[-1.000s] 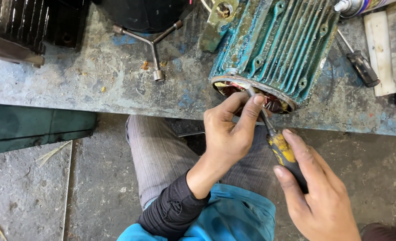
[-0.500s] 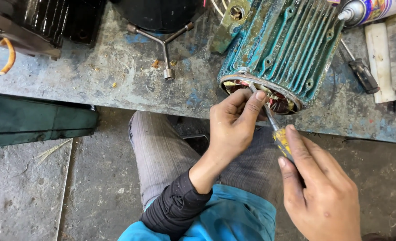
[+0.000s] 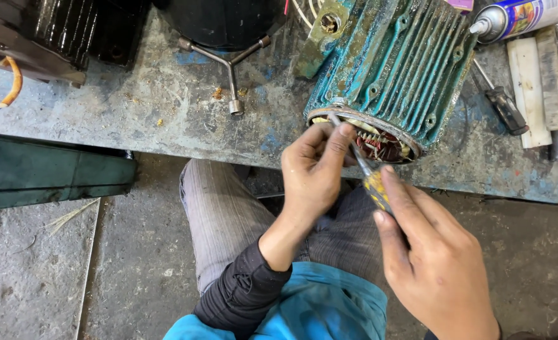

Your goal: Disassembling an electric motor by prying the housing and manipulating internal components with a screwdriver.

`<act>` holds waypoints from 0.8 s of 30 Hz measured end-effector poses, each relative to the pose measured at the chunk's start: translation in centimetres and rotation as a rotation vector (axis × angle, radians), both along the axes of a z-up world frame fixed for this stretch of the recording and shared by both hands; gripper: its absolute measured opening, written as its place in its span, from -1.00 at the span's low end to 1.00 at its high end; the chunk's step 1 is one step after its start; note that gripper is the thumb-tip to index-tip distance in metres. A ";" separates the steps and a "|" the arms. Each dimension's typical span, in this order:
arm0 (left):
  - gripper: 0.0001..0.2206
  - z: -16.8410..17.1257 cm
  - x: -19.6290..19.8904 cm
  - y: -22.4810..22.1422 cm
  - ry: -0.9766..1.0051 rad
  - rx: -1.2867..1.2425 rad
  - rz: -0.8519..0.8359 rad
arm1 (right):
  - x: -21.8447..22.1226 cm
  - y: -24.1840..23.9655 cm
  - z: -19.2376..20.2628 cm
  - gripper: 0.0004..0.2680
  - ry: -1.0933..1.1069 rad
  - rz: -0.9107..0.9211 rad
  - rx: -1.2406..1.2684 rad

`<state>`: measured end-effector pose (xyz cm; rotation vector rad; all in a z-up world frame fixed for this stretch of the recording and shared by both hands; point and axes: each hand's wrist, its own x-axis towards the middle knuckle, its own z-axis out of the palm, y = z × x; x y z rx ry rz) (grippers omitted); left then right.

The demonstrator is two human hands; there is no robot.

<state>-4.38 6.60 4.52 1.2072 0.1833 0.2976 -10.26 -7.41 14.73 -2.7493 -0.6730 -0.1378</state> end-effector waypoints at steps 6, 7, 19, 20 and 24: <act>-0.74 -0.2 -0.2 0.5 0.062 -0.028 0.028 | -0.2 0.7 0.4 -0.65 -0.043 0.026 -0.106; -0.73 0.2 -0.4 0.5 0.029 0.034 0.013 | -0.5 0.4 0.3 -0.65 -0.078 0.002 -0.144; -0.73 -2.7 0.0 1.9 0.074 0.058 -0.005 | 1.1 1.3 -3.4 -0.66 0.149 0.039 0.196; -0.69 -3.2 -0.1 2.6 0.127 0.220 0.007 | 1.1 1.6 -4.4 -0.65 0.189 0.042 0.274; -0.73 -5.3 -1.1 3.7 0.164 0.381 -0.047 | -1.0 1.1 -11.3 -0.61 0.237 0.002 0.427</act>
